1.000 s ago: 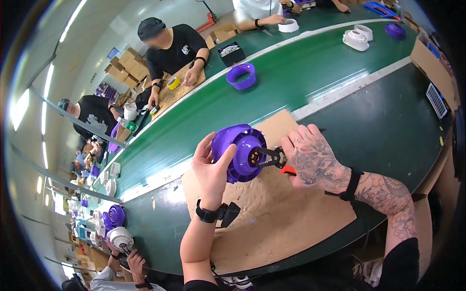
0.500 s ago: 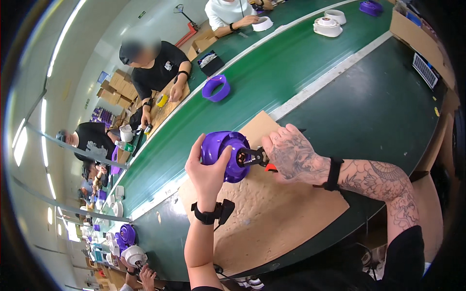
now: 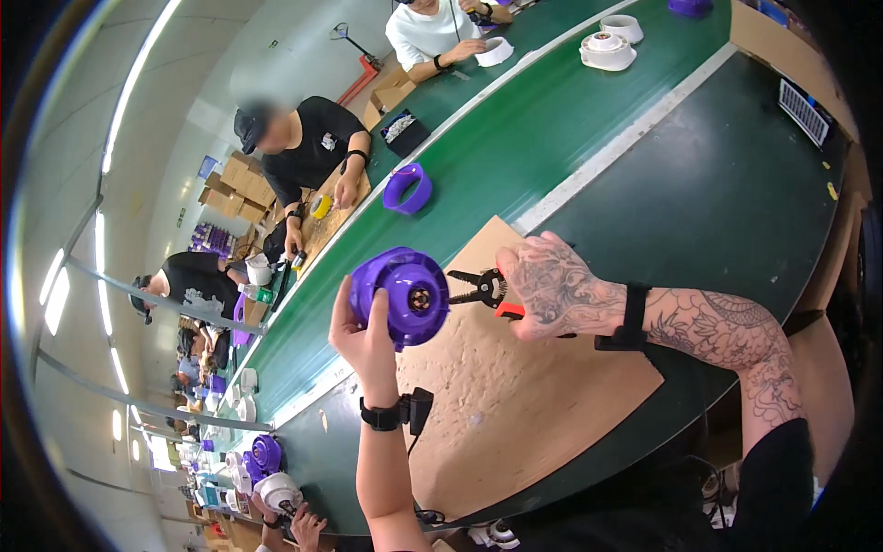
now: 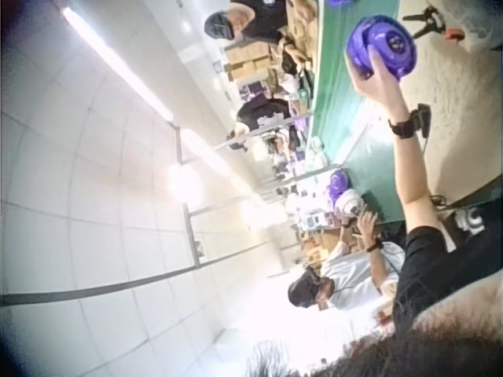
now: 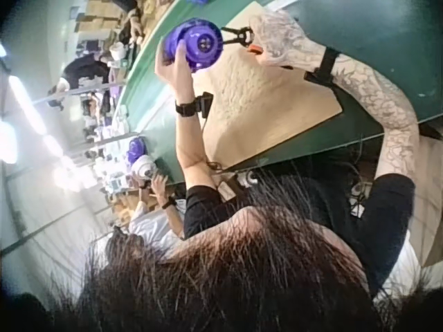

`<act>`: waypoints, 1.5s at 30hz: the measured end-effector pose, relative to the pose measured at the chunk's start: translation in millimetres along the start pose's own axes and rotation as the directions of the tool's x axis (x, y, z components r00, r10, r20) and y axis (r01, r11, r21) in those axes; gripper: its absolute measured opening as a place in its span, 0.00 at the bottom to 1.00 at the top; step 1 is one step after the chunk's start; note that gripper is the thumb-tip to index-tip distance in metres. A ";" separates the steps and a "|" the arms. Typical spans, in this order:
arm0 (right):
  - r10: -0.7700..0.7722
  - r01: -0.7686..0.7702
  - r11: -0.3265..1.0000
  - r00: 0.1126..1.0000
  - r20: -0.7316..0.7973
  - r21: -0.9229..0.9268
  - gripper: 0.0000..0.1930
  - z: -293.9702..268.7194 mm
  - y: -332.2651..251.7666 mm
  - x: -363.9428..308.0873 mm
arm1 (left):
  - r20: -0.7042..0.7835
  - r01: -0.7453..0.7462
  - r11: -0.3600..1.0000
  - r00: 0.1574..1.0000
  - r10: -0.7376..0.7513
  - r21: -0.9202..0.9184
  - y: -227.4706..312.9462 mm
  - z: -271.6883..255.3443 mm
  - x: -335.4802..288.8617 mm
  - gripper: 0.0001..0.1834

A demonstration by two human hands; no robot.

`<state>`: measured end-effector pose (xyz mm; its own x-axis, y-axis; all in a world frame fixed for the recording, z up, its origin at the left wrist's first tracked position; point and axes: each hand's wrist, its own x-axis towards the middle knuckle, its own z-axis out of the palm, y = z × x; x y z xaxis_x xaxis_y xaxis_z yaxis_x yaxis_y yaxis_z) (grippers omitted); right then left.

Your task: The person uses pliers to cut wires inside white and purple plastic housings on a green assembly table. They repeatedly pick up housings, cut or adjust internal wires, and place the items back on the table. The task involves repetitive handling of multiple similar units in a factory setting.

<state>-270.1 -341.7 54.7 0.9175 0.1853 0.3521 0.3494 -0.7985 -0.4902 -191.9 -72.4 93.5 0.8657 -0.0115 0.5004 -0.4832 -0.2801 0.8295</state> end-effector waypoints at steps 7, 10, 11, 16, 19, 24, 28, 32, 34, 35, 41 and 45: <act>-0.137 0.135 0.953 0.991 0.011 -0.273 0.27 -13.7 -21.5 -6.0 | 0.118 0.161 0.985 0.981 -0.153 -0.062 3.2 10.2 -11.0 0.30; -0.179 0.183 0.932 0.983 0.044 -0.313 0.29 -16.2 -19.4 -5.8 | 0.162 0.170 0.986 0.972 -0.168 0.002 14.9 14.0 -9.8 0.30; -0.190 0.185 0.939 0.982 0.010 -0.289 0.28 -15.4 -18.0 -6.9 | 0.176 0.169 0.985 0.970 -0.170 0.025 18.8 15.2 -9.0 0.30; -0.070 0.064 0.988 0.997 -0.038 -0.137 0.25 -7.2 -13.1 -10.6 | 0.071 0.036 0.999 0.997 -0.038 0.039 27.2 29.5 -15.9 0.30; -0.017 0.015 0.992 1.000 -0.014 -0.124 0.25 -11.9 -14.5 -12.8 | -0.002 -0.041 0.997 0.999 0.041 0.068 30.2 39.7 -27.5 0.30; -0.085 0.075 0.979 0.995 -0.047 -0.189 0.24 -13.2 -11.1 -11.2 | -0.047 -0.096 0.989 0.994 0.102 0.112 30.7 47.5 -34.6 0.30; -0.095 0.078 0.977 0.992 -0.079 -0.201 0.24 -6.9 -7.2 -12.3 | -0.032 -0.102 0.984 0.994 0.108 0.147 28.2 49.2 -33.8 0.30; 0.003 -0.003 1.000 0.994 0.107 -0.002 0.22 -1.2 -1.3 -7.8 | -0.049 -0.112 0.977 0.991 0.123 0.182 24.4 49.5 -33.8 0.28; 0.134 -0.214 0.965 0.899 0.416 0.151 0.22 -7.4 1.0 6.8 | -0.036 -0.258 0.909 0.958 0.284 0.328 12.0 45.3 -32.8 0.27; 0.154 -0.407 0.856 0.789 0.594 0.319 0.25 -11.9 3.3 10.1 | -0.020 -0.324 0.858 0.932 0.361 0.398 8.3 42.9 -31.8 0.26; 0.090 -0.139 0.966 0.971 0.221 0.216 0.24 6.6 10.7 9.2 | -0.051 -0.252 0.887 0.955 0.293 0.386 4.1 44.9 -20.2 0.26; 0.160 -0.315 0.826 0.926 0.342 0.467 0.14 6.2 13.5 4.4 | -0.073 -0.348 0.779 0.891 0.447 0.522 -16.9 52.8 -3.7 0.23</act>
<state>-260.2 -348.1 44.7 0.9705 0.2398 -0.0254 0.0882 -0.4509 -0.8882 -180.1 -118.3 64.5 0.5460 -0.0649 0.8353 -0.6095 -0.7149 0.3428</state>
